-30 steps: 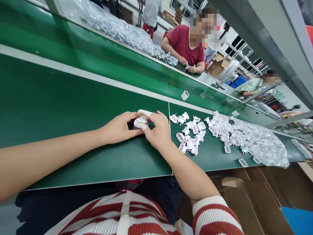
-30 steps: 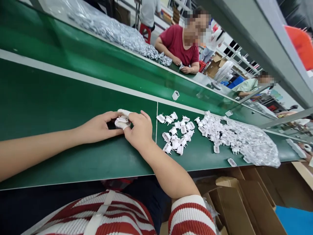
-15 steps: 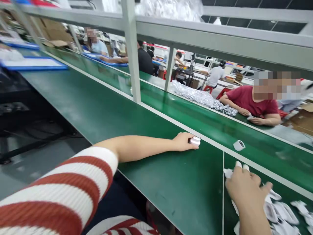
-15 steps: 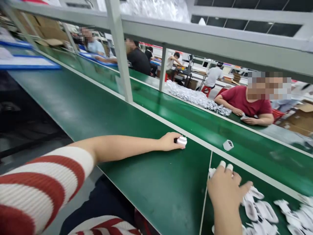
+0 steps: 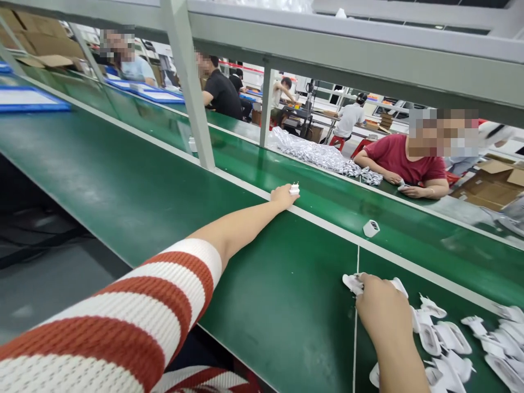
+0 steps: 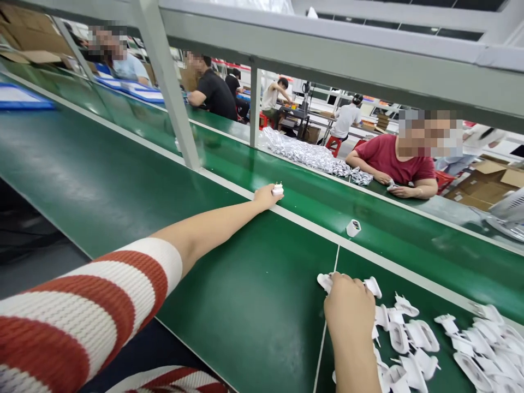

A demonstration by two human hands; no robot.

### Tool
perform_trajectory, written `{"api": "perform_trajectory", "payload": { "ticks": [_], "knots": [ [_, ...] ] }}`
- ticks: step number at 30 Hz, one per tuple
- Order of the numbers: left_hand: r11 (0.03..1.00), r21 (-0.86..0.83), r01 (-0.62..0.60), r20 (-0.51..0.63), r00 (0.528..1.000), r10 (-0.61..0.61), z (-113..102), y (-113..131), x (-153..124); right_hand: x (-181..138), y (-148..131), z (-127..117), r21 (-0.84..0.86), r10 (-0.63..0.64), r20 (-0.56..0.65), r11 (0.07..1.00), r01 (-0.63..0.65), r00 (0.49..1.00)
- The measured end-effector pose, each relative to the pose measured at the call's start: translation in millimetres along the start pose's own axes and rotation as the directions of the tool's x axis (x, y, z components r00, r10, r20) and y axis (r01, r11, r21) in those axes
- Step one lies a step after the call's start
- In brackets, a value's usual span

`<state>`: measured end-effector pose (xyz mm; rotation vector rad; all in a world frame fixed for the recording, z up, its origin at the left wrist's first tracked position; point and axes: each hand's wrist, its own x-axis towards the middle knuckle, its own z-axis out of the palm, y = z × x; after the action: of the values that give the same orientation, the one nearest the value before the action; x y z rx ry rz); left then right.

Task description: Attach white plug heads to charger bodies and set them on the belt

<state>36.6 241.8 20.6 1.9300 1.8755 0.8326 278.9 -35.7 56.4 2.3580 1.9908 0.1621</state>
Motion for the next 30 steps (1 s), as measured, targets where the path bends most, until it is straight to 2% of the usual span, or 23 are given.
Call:
{"api": "perform_trajectory", "payload": {
  "ticks": [4, 5, 7, 9, 11, 14, 16, 19, 22, 26, 28, 30],
  "knots": [
    [1.0, 0.011, 0.022, -0.199, 0.98, -0.019, 3.4, 11.4, -16.9, -10.4, -17.7, -13.2, 0.198, 0.084, 0.032, 0.976, -0.089, 0.996],
    [1.0, 0.011, -0.01, -0.238, 0.971, 0.012, 5.7, 16.1, -24.1, -15.3, -23.2, -16.9, 0.294, 0.067, 0.044, 0.953, -0.077, 0.997],
    [0.987, 0.01, -0.161, -0.267, 0.951, 0.158, 14.2, 26.5, -38.8, -25.0, -33.1, -22.3, 0.522, -0.071, 0.069, 0.853, 0.025, 0.995],
    [0.941, -0.011, -0.339, -0.222, 0.918, 0.328, 28.2, 38.7, -50.5, -31.2, -39.4, -24.5, 0.671, -0.249, 0.118, 0.734, 0.108, 0.961],
    [0.898, -0.058, -0.436, -0.129, 0.895, 0.426, 46.7, 54.6, -57.8, -32.7, -40.6, -24.4, 0.681, -0.307, 0.218, 0.727, 0.081, 0.926],
    [0.9, -0.118, -0.419, 0.021, 0.905, 0.424, 76.1, 85.5, -62.4, -29.9, -36.8, -23.7, 0.581, -0.221, 0.326, 0.814, -0.01, 0.919],
    [0.917, -0.134, -0.375, 0.091, 0.917, 0.388, 93.0, 107.2, -61.7, -28.2, -34.6, -24.0, 0.537, -0.17, 0.328, 0.843, -0.036, 0.929],
    [0.948, -0.125, -0.292, 0.177, 0.934, 0.311, 110.4, 133.6, -56.2, -27.9, -34.4, -24.3, 0.523, -0.156, 0.331, 0.851, -0.043, 0.93],
    [0.965, -0.109, -0.24, 0.213, 0.942, 0.259, 115.8, 146.5, -51.8, -27.1, -33.9, -21.2, 0.538, -0.167, 0.269, 0.843, -0.004, 0.949],
    [0.952, -0.147, -0.267, 0.201, 0.935, 0.293, 100.5, 134.7, -61.5, -19.4, -27.9, -12.2, 0.598, -0.014, 0.005, 0.802, 0.008, 1.0],
    [0.929, -0.185, -0.32, 0.188, 0.917, 0.353, 83.2, 114.6, -75.8, -14.0, -25.3, -7.9, 0.713, 0.096, -0.12, 0.701, 0.018, 0.988],
    [0.9, -0.229, -0.372, 0.189, 0.89, 0.415, 61.5, 86.4, -95.7, -9.7, -24.9, -5.3, 0.859, 0.167, -0.142, 0.511, 0.038, 0.976]
  ]
}}
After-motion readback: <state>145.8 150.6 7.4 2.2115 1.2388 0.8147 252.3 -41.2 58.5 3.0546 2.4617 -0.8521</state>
